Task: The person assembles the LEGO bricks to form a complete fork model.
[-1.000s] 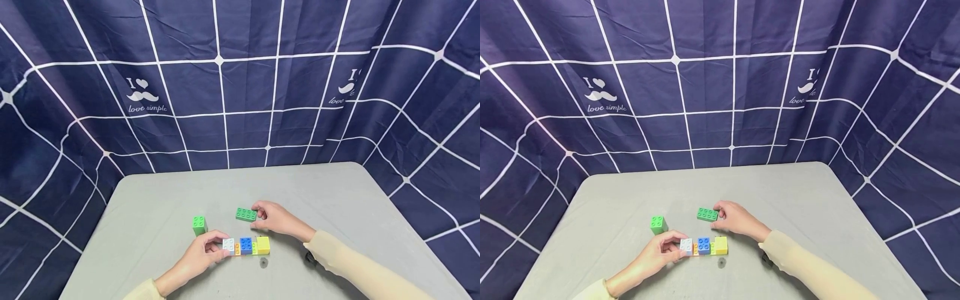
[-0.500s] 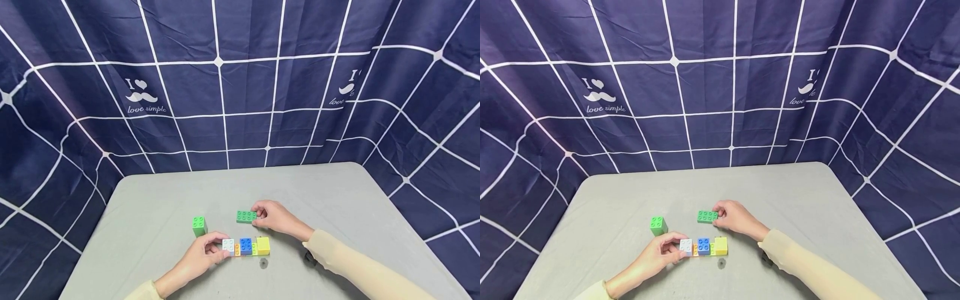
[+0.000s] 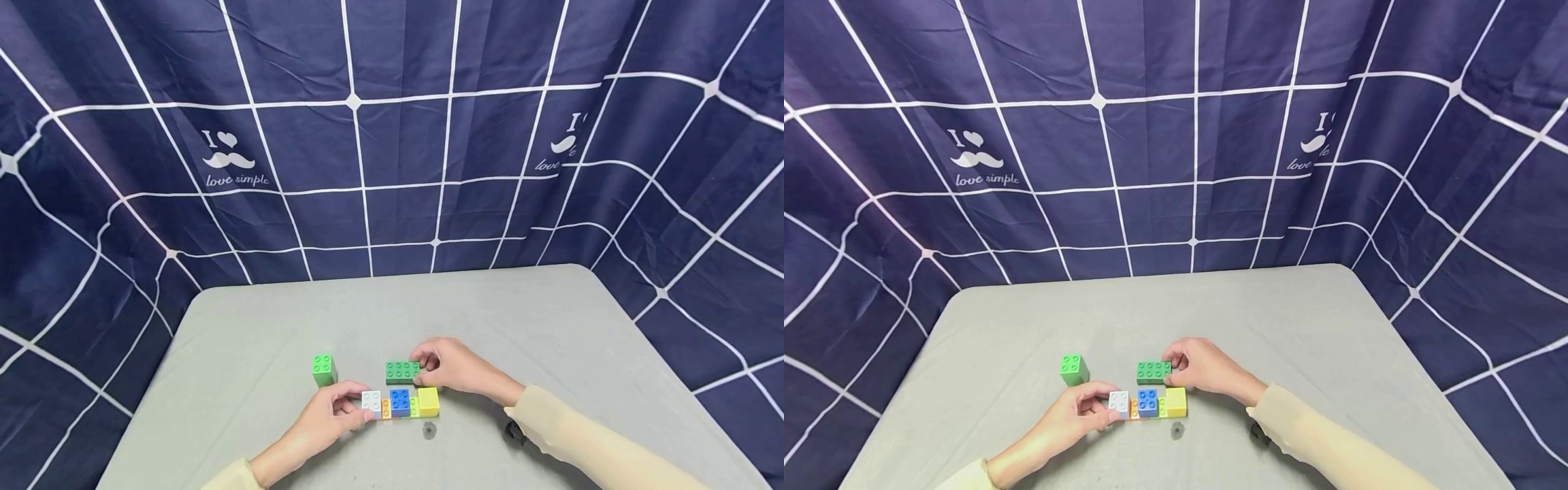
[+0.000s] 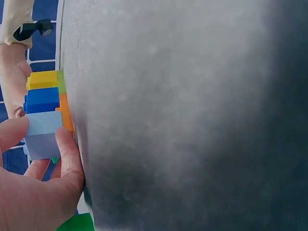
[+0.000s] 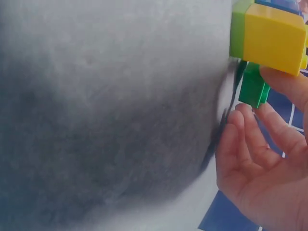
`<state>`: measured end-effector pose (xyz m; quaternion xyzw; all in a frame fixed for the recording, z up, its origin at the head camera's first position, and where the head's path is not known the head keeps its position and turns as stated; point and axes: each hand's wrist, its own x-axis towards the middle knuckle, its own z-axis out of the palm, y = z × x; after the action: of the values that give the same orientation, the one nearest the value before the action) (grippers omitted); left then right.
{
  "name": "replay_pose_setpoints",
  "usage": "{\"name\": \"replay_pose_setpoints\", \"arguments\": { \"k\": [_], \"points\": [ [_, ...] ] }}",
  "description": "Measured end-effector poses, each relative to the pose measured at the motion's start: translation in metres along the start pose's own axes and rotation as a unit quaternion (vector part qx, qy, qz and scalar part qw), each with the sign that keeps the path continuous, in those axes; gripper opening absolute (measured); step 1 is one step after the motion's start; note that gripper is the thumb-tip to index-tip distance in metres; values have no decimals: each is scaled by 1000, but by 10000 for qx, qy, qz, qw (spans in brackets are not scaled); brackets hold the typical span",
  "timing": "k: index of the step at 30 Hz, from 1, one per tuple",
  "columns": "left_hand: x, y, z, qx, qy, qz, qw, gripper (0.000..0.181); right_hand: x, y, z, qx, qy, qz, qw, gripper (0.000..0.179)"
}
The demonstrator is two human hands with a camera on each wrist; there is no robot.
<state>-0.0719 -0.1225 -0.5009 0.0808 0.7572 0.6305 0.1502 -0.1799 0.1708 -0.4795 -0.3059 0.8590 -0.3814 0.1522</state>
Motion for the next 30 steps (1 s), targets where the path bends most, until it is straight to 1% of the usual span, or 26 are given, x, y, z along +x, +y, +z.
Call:
{"name": "replay_pose_setpoints", "arguments": {
  "k": [2,7,14,22,30],
  "points": [
    [1,0,0,18,4,21,10000,38,-1,0,0,44,-45,-105,9999,27],
    [1,-3,0,-36,4,27,10000,36,0,2,1,69,-257,-167,9995,24],
    [2,-7,0,-90,-30,59,9999,37,1,8,1,245,-457,-123,9986,24],
    [2,-8,1,-117,-18,37,9999,39,1,12,3,343,-454,-204,9982,24],
    [2,-8,1,-66,19,8,10000,39,2,16,7,405,-330,-234,9984,25]
  ]
}}
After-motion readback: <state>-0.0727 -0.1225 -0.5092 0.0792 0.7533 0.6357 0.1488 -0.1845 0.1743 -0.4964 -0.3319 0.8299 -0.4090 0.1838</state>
